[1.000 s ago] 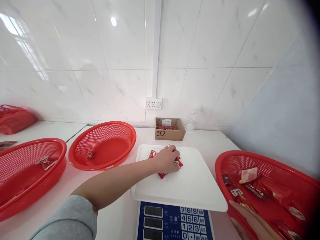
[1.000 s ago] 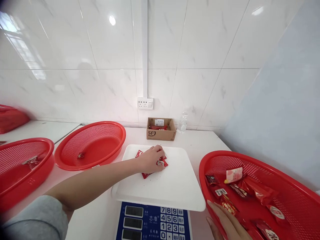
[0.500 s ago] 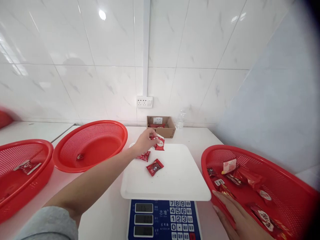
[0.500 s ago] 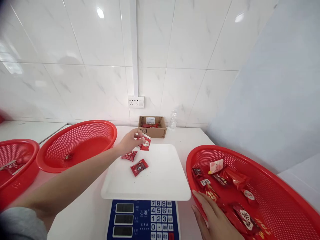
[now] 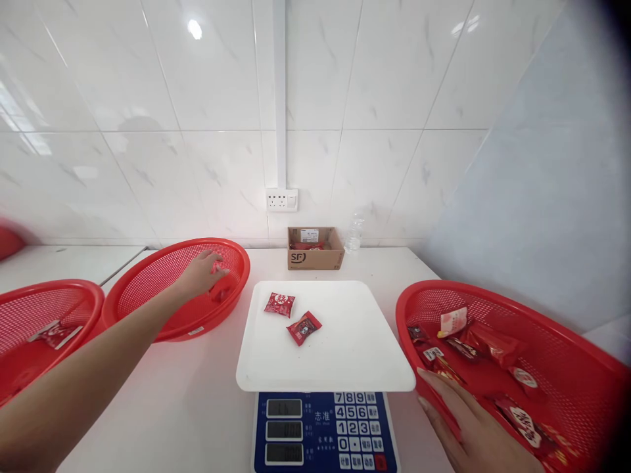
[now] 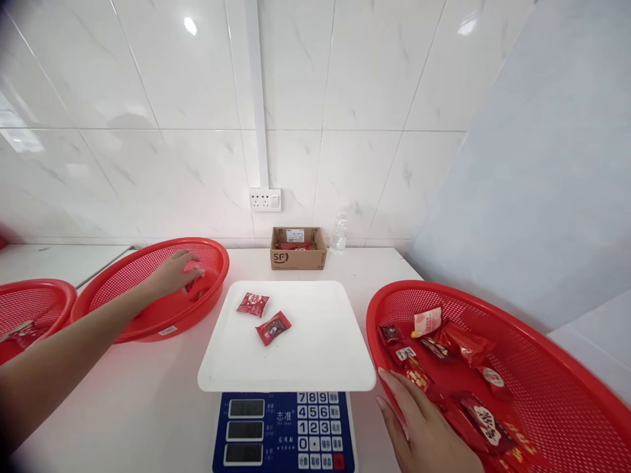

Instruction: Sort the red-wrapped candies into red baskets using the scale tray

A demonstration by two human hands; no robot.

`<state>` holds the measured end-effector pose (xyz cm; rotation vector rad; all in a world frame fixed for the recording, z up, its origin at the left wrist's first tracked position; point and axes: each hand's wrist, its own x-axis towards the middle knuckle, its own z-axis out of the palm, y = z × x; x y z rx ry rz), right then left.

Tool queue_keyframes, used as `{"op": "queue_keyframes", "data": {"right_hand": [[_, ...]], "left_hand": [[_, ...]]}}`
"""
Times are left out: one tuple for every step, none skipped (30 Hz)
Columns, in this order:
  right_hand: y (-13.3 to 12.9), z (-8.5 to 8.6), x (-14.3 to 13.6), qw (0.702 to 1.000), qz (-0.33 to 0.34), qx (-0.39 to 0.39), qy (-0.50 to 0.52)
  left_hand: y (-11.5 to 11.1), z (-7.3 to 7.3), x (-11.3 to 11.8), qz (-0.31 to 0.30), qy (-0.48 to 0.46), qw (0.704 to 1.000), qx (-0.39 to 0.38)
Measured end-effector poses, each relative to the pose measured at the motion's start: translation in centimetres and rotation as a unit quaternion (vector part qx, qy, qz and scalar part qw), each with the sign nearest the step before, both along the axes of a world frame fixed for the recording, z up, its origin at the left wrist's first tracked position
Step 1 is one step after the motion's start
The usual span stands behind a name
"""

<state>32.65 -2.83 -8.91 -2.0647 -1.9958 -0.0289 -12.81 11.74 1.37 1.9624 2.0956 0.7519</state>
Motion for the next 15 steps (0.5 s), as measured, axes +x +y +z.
{"op": "queue_keyframes", "data": {"right_hand": [[0.1,0.0,0.0,1.000,-0.002,-0.007,0.001],[0.1,0.1,0.0,1.000,-0.003,-0.014,0.003],[0.1,0.1,0.0,1.000,-0.002,-0.019,0.004],[0.1,0.1,0.0,1.000,0.000,-0.021,0.006],[0.1,0.1,0.0,1.000,0.002,-0.019,0.005],[0.0,0.2,-0.1,1.000,0.001,-0.014,0.003],[0.0,0.2,-0.2,1.000,0.000,-0.007,0.001],[-0.1,0.3,-0.2,1.000,0.000,0.000,-0.002],[-0.1,0.3,-0.3,1.000,-0.002,0.007,-0.006],[-0.2,0.3,-0.3,1.000,-0.001,0.012,-0.008],[-0.2,0.2,-0.2,1.000,0.002,0.015,-0.011],[-0.2,0.2,-0.1,1.000,0.006,0.017,-0.013],[-0.2,0.1,0.0,1.000,0.012,0.015,-0.017],[-0.1,0.1,0.1,1.000,0.017,0.014,-0.021],[-0.1,0.1,0.1,0.999,0.020,0.015,-0.026]], "left_hand": [[-0.4,-0.2,0.6,-0.018,0.013,1.000,-0.012],[-0.8,-0.5,1.7,-0.040,0.025,0.999,-0.021],[-1.3,-0.8,2.9,-0.068,0.036,0.997,-0.030],[-1.7,-1.1,4.4,-0.099,0.046,0.993,-0.040],[-2.2,-1.5,5.9,-0.131,0.057,0.988,-0.053],[-2.5,-2.0,7.4,-0.167,0.067,0.981,-0.069],[-2.9,-2.4,8.9,-0.201,0.076,0.973,-0.084],[-3.2,-2.9,10.2,-0.226,0.085,0.965,-0.098],[-3.4,-3.3,11.3,-0.247,0.092,0.958,-0.111],[-3.5,-3.7,12.2,-0.263,0.100,0.952,-0.119],[-3.6,-4.0,13.0,-0.275,0.107,0.948,-0.122],[-3.6,-4.3,13.6,-0.284,0.114,0.944,-0.121],[-3.6,-4.5,14.1,-0.292,0.121,0.942,-0.114],[-3.6,-4.6,14.5,-0.298,0.127,0.940,-0.105],[-3.6,-4.6,14.8,-0.304,0.133,0.939,-0.093]]}}
